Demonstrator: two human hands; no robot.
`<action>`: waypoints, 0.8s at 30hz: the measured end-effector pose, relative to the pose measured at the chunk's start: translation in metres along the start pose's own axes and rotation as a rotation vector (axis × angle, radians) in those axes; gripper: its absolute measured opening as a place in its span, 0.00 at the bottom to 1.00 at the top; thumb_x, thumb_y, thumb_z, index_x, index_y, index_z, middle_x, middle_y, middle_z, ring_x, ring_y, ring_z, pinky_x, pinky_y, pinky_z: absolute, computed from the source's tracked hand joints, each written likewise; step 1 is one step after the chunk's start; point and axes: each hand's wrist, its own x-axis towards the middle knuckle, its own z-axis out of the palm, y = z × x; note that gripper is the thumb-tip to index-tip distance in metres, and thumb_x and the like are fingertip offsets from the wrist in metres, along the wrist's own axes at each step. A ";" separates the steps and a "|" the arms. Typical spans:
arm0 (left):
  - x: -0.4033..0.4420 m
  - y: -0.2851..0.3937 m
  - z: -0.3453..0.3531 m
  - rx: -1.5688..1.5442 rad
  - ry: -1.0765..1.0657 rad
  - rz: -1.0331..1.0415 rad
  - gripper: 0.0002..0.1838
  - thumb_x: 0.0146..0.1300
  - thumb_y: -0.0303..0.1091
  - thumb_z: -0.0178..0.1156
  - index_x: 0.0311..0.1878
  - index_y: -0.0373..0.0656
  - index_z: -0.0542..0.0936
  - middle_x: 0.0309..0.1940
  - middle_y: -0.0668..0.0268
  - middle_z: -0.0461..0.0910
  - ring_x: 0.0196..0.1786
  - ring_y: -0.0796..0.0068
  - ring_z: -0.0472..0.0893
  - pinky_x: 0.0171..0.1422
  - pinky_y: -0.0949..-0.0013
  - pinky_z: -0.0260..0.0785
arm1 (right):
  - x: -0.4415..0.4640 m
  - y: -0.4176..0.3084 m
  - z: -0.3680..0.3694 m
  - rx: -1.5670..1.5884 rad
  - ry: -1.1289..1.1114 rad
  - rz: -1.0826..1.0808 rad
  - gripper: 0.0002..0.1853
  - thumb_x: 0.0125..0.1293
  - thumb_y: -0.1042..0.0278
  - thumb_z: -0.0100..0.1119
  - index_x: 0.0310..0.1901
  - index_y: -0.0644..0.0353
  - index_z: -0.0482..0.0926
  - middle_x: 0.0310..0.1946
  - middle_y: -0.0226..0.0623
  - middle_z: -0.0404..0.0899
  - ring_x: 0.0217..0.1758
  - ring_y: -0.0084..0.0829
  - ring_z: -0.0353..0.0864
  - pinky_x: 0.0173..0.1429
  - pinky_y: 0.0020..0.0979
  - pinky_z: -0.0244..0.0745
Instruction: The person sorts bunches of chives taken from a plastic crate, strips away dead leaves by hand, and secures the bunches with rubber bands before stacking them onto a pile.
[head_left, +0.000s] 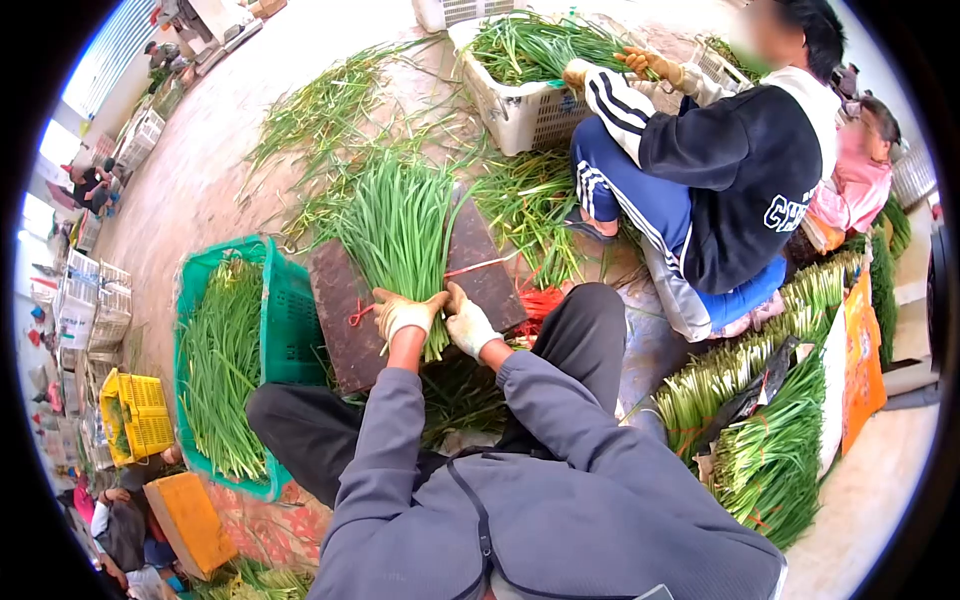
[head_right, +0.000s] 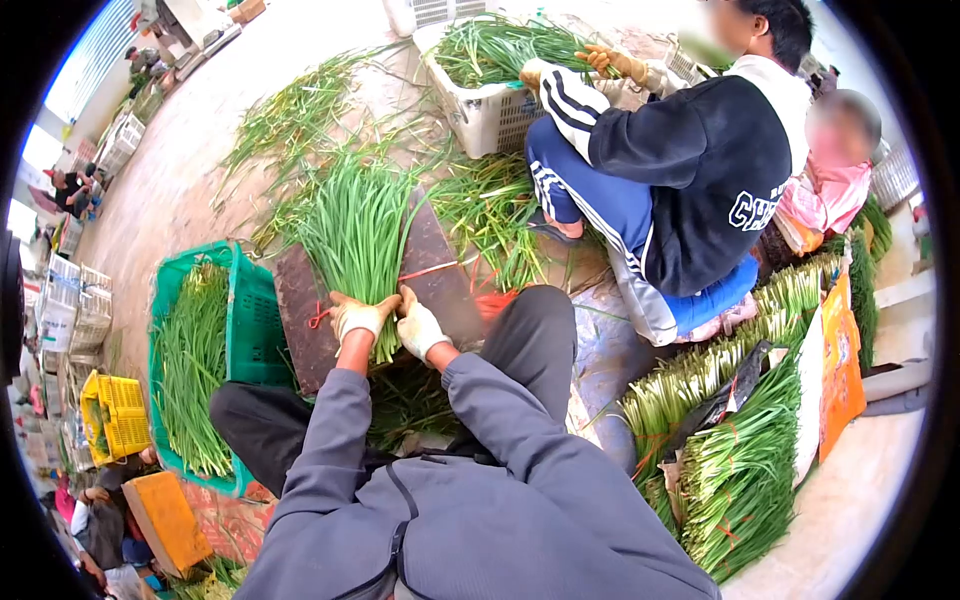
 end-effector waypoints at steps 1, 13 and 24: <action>-0.002 0.000 -0.001 0.035 -0.010 -0.022 0.78 0.36 0.68 0.79 0.81 0.38 0.43 0.74 0.43 0.59 0.73 0.46 0.67 0.73 0.50 0.67 | 0.002 -0.004 -0.006 -0.054 -0.015 0.013 0.33 0.62 0.82 0.49 0.72 0.66 0.62 0.62 0.55 0.78 0.67 0.48 0.76 0.70 0.37 0.70; 0.001 -0.004 -0.001 0.111 0.010 -0.002 0.74 0.39 0.61 0.81 0.81 0.39 0.43 0.73 0.44 0.62 0.72 0.48 0.68 0.73 0.55 0.67 | 0.072 -0.034 -0.052 -0.891 -0.088 0.072 0.13 0.63 0.62 0.60 0.46 0.56 0.86 0.47 0.52 0.85 0.51 0.54 0.85 0.58 0.47 0.79; -0.009 -0.058 -0.010 0.334 -0.105 0.449 0.74 0.36 0.57 0.81 0.80 0.38 0.44 0.69 0.44 0.66 0.68 0.48 0.73 0.72 0.57 0.68 | -0.027 -0.081 -0.056 -0.593 -0.538 0.115 0.19 0.51 0.56 0.64 0.39 0.63 0.88 0.30 0.49 0.87 0.34 0.41 0.87 0.46 0.37 0.80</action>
